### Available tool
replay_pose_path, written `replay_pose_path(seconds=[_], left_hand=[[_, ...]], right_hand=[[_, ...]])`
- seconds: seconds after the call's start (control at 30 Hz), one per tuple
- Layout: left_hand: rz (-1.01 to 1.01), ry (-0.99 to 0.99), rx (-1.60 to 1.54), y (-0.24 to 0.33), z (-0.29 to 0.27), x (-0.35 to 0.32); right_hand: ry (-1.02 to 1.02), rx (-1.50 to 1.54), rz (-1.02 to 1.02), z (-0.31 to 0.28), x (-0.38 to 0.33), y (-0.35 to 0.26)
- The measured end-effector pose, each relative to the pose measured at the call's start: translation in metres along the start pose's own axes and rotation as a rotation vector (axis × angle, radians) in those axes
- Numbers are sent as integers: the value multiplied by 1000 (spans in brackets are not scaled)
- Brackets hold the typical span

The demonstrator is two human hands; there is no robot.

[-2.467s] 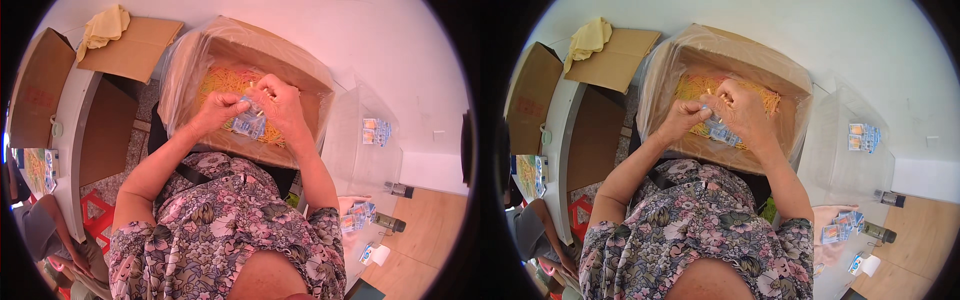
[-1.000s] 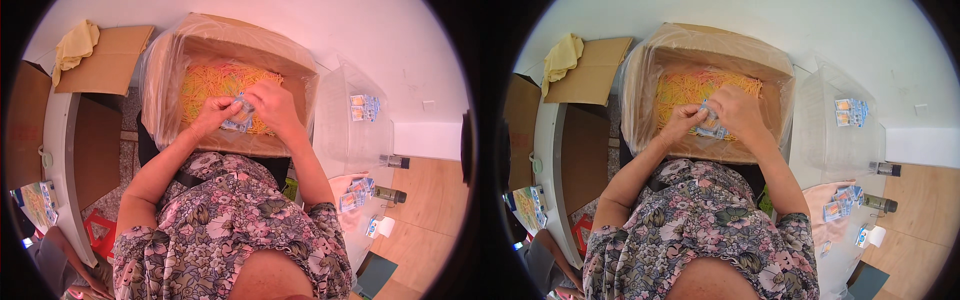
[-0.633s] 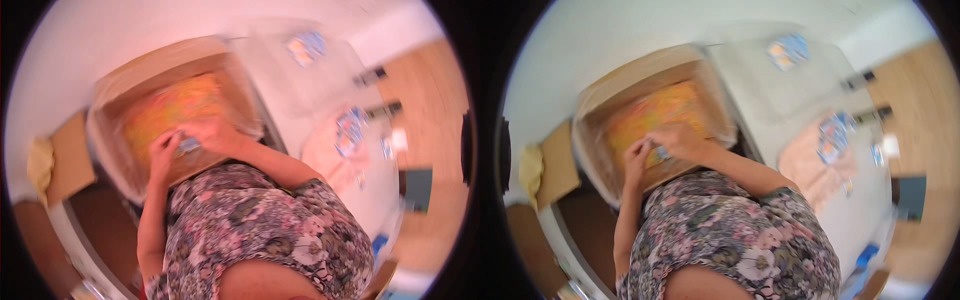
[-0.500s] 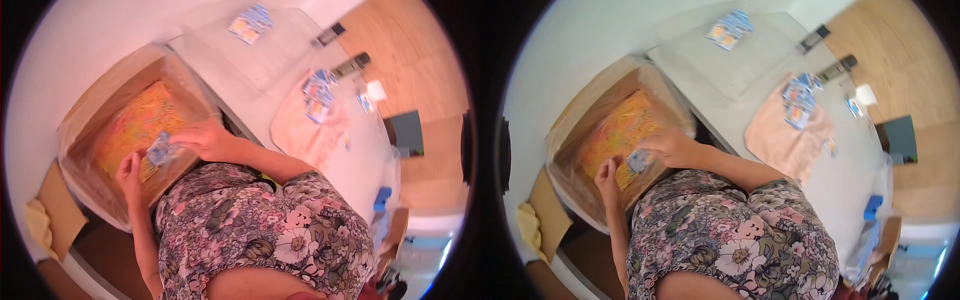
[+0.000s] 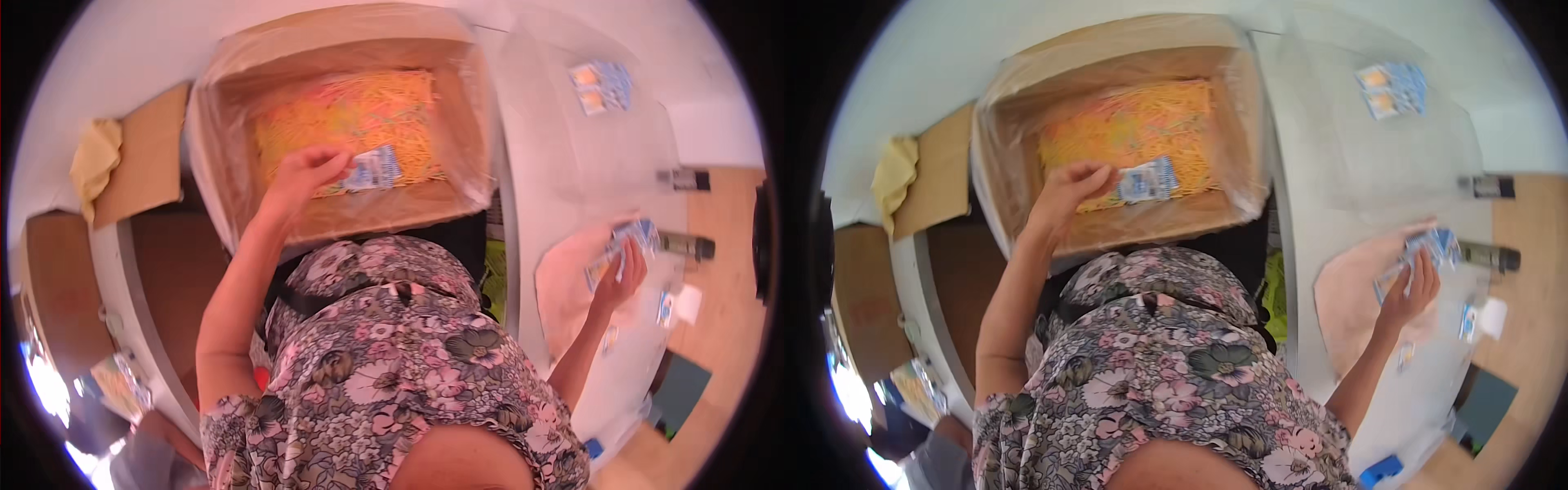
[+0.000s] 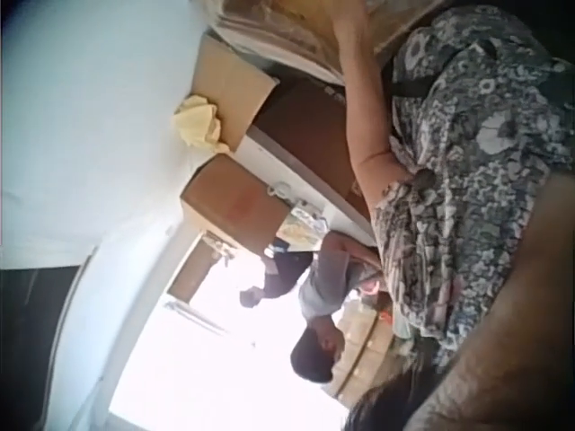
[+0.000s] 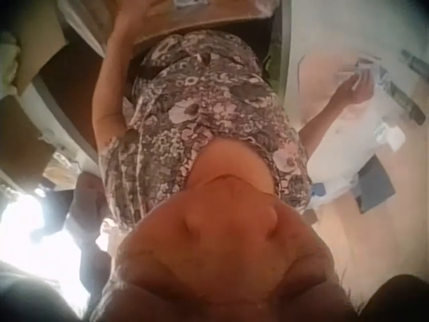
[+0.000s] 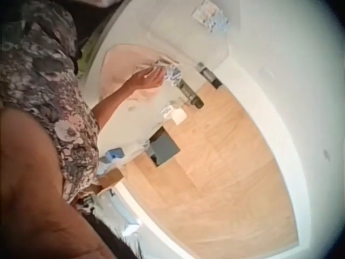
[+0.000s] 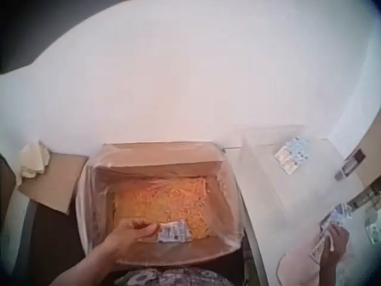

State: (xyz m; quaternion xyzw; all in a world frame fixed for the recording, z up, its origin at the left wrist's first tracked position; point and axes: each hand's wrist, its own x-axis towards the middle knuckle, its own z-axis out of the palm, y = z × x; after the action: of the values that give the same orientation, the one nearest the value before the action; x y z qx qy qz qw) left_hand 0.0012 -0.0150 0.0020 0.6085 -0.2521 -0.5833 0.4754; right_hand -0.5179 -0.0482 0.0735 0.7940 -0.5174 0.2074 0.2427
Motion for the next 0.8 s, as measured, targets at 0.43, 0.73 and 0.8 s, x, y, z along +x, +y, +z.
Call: replay_pose_path(seconds=[0.43, 0.73, 0.8], left_hand=[[336, -14, 1644, -77, 28, 78], [542, 108, 1671, -90, 30, 96], [507, 16, 1689, -74, 36, 87]], right_hand=[[-218, 982, -552, 35, 48, -239], [-52, 1075, -821, -41, 136, -314], [203, 1367, -1055, -50, 149, -319]])
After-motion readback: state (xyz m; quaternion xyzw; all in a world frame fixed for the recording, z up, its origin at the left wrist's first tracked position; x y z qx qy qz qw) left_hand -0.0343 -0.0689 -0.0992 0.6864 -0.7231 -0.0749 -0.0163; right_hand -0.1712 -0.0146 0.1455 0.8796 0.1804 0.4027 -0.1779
